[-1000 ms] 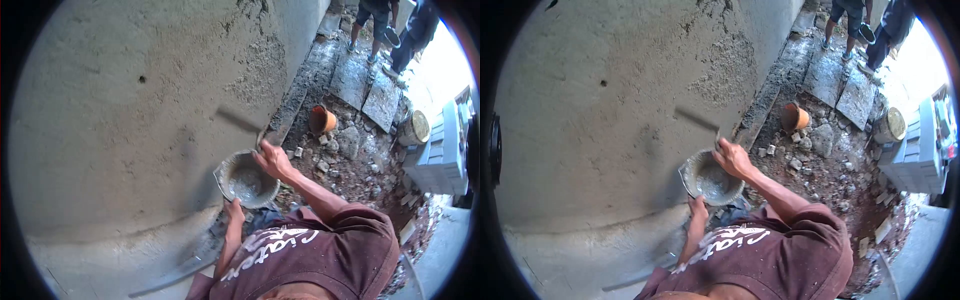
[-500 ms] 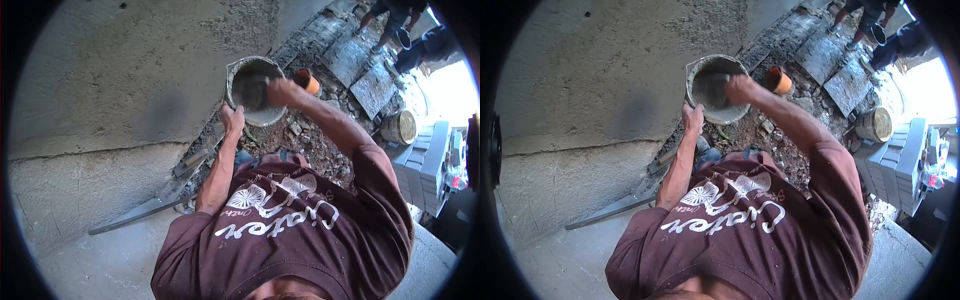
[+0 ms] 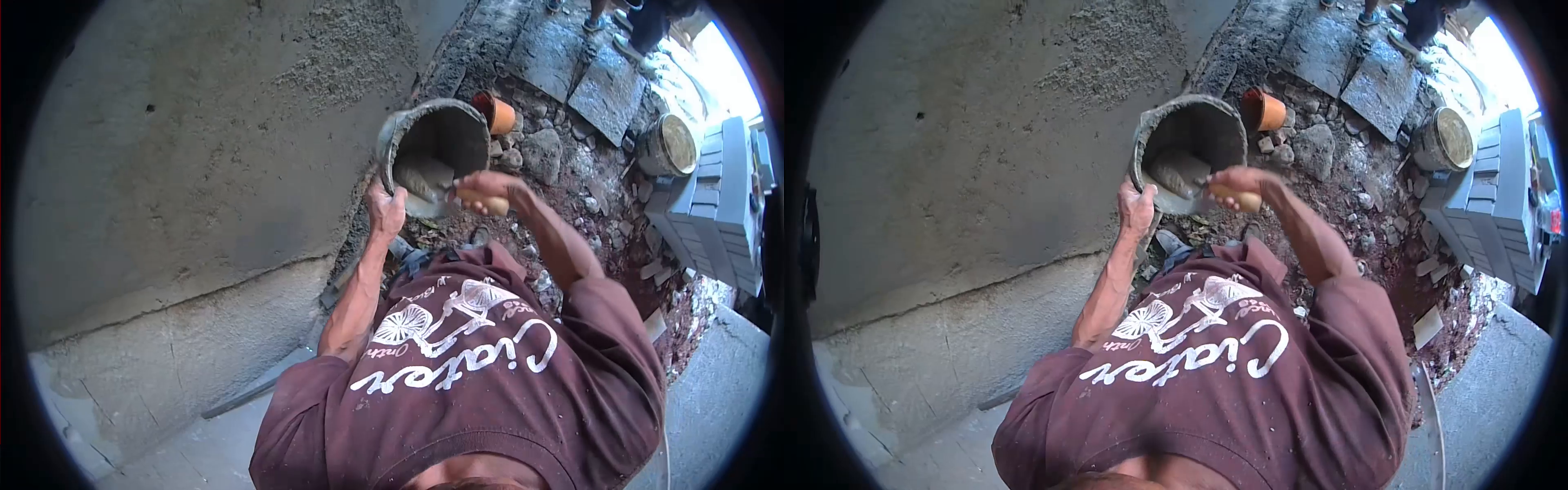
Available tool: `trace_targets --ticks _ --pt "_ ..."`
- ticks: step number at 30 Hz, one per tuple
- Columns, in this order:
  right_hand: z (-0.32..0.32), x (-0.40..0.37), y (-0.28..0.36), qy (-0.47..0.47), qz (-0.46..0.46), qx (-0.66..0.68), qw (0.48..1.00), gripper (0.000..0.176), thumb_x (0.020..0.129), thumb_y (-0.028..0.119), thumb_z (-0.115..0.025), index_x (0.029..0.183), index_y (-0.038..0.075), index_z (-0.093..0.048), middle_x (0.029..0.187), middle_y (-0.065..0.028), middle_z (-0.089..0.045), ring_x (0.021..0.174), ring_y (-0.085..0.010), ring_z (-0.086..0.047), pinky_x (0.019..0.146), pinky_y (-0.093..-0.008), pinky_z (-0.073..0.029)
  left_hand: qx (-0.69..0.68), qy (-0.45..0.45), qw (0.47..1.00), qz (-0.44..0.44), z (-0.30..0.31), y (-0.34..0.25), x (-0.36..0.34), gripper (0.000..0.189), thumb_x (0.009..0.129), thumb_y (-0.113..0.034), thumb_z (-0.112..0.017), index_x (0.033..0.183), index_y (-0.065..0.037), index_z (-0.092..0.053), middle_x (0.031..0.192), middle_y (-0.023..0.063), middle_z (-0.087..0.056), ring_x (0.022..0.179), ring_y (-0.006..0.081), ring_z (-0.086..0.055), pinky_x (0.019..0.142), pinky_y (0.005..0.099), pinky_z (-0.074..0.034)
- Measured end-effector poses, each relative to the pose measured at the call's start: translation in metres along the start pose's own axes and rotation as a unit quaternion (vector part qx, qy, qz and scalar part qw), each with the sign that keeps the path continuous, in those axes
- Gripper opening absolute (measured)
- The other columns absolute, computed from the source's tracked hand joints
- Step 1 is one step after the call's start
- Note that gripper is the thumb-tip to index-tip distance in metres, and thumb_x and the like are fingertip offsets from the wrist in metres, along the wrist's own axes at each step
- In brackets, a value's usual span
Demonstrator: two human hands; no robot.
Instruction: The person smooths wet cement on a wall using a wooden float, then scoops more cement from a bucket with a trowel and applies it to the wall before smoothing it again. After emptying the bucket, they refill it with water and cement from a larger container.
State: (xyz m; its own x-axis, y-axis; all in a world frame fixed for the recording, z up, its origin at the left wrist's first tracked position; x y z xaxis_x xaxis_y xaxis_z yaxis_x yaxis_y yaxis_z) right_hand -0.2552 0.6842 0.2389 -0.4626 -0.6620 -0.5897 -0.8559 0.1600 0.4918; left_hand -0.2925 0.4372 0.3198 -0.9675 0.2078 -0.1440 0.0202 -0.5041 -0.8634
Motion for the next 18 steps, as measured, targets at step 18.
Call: trace_targets --ticks 18 --pt "-0.062 -0.143 0.005 -0.406 0.613 0.167 0.657 0.038 0.090 0.022 -0.064 0.122 0.006 -0.051 0.079 -0.0005 -0.058 0.053 -0.0063 -0.054 0.043 -0.0203 -0.048 -0.383 -0.092 0.909 0.134 0.093 0.140 0.028 0.046 0.071 0.000 -0.057 0.116 -0.007 -0.052 0.100 0.0055 -0.058 0.092 0.0215 -0.058 0.080 0.0376 -0.052"
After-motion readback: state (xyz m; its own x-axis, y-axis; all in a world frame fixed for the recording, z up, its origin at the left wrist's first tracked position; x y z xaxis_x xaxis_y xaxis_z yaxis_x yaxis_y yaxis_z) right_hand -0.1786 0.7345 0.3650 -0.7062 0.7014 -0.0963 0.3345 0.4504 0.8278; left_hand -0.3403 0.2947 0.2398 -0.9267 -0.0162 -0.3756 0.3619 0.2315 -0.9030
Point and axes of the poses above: each hand's wrist, its own x-axis towards the middle knuckle, its own z-axis out of the back of the hand, y = z × x, the point moved 1 cm from there along x, towards the middle knuckle
